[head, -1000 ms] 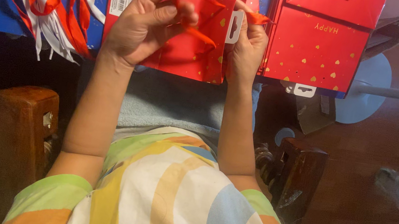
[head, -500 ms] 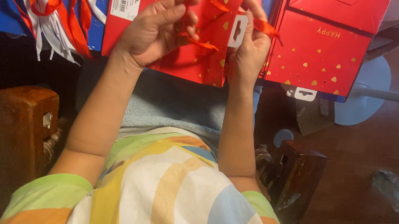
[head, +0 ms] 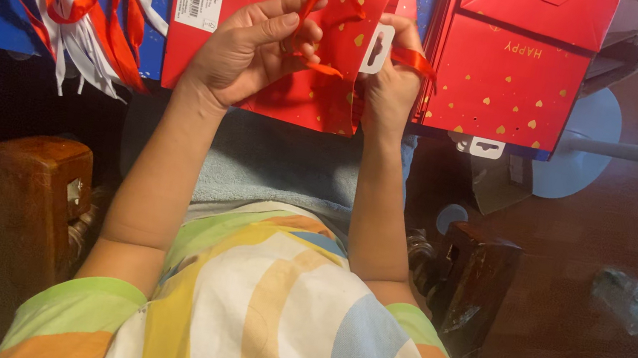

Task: The person threads red ribbons through the handles of red Valentine's Day gift bags and ties them into bows. They repeat this process on multiple bags, adjusting and tightening the ribbons by hand.

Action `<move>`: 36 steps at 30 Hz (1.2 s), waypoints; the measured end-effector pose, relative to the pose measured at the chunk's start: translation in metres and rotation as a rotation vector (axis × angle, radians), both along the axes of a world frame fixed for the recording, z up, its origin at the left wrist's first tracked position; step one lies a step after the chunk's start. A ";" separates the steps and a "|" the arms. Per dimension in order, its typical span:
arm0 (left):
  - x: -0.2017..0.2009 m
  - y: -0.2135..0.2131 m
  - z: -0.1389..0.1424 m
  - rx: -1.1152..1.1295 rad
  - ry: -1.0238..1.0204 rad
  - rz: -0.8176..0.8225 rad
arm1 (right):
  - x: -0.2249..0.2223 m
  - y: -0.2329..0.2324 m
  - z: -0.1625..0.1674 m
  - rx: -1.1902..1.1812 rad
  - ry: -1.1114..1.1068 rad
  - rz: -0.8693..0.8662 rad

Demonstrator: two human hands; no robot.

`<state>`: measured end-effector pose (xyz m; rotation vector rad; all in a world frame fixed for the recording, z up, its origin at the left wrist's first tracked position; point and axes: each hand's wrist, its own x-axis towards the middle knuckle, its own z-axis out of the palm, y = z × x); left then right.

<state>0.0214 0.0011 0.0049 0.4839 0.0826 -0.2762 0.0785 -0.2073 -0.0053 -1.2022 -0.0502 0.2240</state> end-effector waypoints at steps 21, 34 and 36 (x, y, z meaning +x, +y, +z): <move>-0.001 -0.002 0.001 0.012 -0.001 -0.001 | 0.002 0.003 0.013 0.058 0.110 -0.030; 0.000 -0.005 0.000 0.076 -0.027 0.000 | 0.003 0.001 0.000 -0.025 0.001 -0.033; 0.000 -0.005 0.000 0.089 -0.036 0.001 | 0.002 0.000 0.004 0.095 0.048 0.058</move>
